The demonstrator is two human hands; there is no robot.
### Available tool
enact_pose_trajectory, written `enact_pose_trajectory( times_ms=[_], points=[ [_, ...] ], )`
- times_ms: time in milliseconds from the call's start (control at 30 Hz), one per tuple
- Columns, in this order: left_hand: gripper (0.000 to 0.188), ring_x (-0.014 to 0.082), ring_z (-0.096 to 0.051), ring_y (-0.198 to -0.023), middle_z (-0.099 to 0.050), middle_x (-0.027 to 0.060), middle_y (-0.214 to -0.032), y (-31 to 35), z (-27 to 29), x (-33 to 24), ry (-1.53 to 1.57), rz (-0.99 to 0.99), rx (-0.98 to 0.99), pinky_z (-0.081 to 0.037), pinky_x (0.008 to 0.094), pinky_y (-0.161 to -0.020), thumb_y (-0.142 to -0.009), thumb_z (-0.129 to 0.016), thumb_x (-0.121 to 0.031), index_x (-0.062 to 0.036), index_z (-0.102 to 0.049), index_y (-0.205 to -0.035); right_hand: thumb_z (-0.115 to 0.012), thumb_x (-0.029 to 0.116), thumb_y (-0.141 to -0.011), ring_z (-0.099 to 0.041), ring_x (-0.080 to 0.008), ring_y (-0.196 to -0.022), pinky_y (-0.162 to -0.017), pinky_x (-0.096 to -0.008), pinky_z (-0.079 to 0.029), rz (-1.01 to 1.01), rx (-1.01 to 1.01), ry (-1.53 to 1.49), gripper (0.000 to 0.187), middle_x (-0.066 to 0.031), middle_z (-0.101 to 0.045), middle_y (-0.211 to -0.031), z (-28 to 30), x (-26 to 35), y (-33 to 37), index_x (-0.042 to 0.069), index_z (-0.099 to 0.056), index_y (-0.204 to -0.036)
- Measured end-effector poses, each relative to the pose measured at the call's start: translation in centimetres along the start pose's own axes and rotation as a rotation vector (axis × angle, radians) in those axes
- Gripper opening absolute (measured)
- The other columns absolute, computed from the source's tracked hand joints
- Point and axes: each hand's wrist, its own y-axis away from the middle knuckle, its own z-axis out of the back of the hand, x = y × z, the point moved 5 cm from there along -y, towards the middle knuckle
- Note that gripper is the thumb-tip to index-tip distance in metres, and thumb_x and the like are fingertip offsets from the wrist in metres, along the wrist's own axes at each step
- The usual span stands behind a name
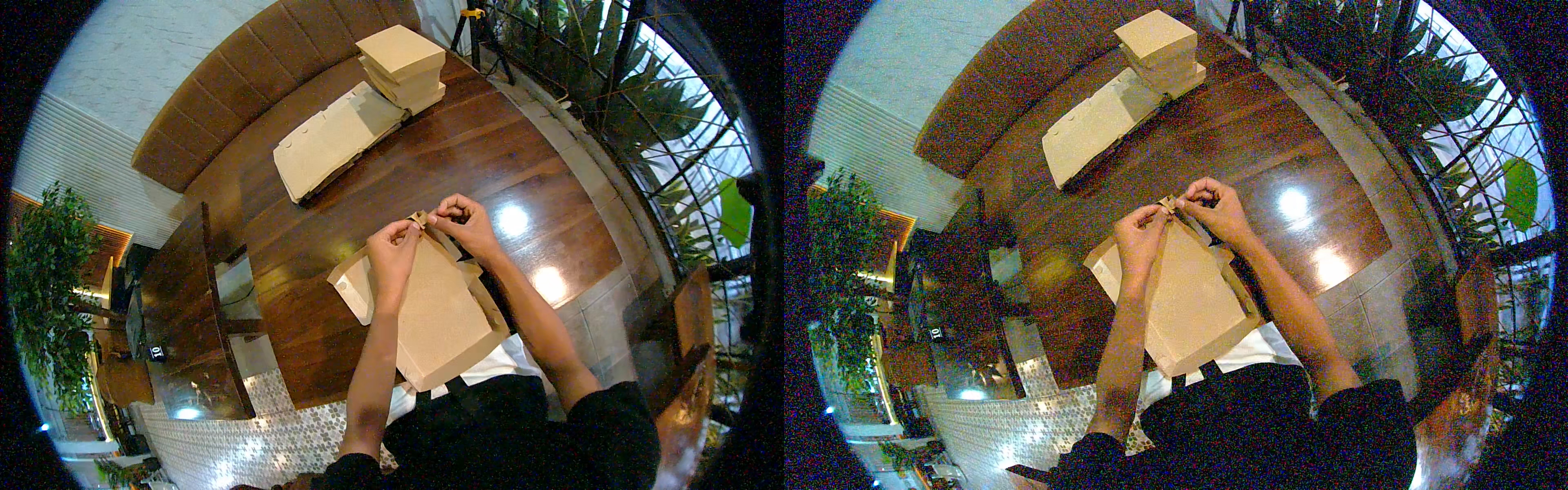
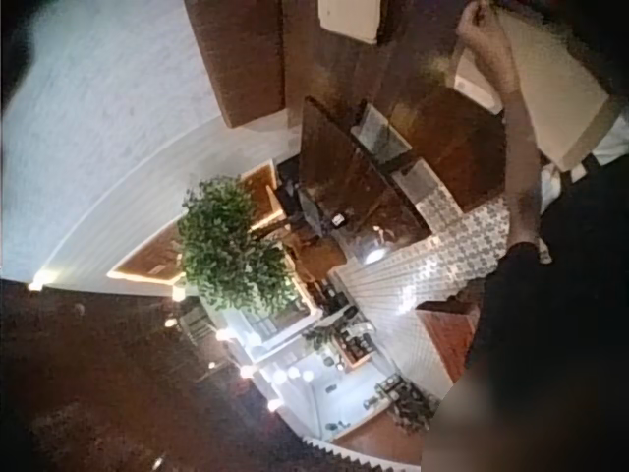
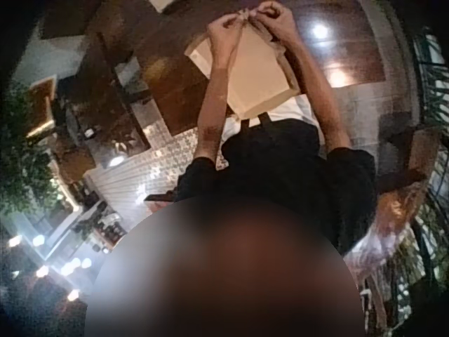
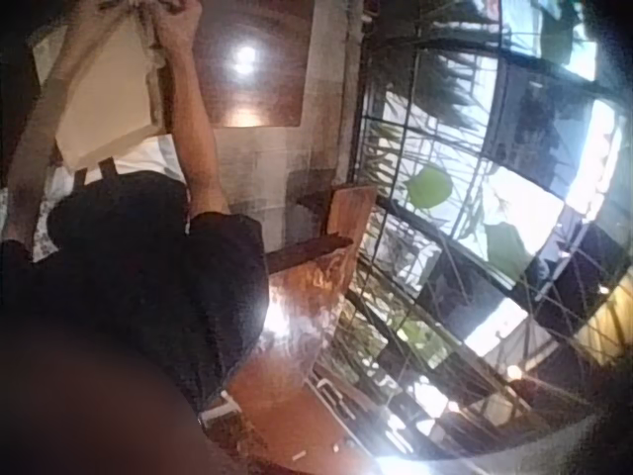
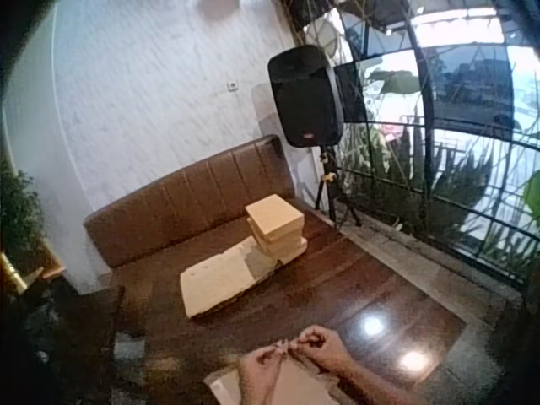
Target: The person assembles flat cardboard boxes by folding the side flaps and securing them with small fasteners. They repeat this process for multiple boxes, stacking the completed ones on the table.
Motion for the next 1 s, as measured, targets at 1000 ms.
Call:
enact_pose_trajectory(
  times_ms=[1000],
  points=[
    [0.022,0.0053,-0.058,-0.064,-0.069,0.0005,-0.079,2.5,0.3,1.8,0.070,0.201,0.019,-0.044,0.0225,-0.052,-0.100,-0.072,-0.020,0.0021,-0.075,-0.103,-0.077,0.006,-0.091,-0.054,-0.0016,-0.074,-0.065,-0.0189,-0.044,0.020,0.030,-0.029,0.023,0.0040,-0.066,-0.086,-1.4,-1.0,0.6,0.004,-0.065,-0.111]
  ],
)
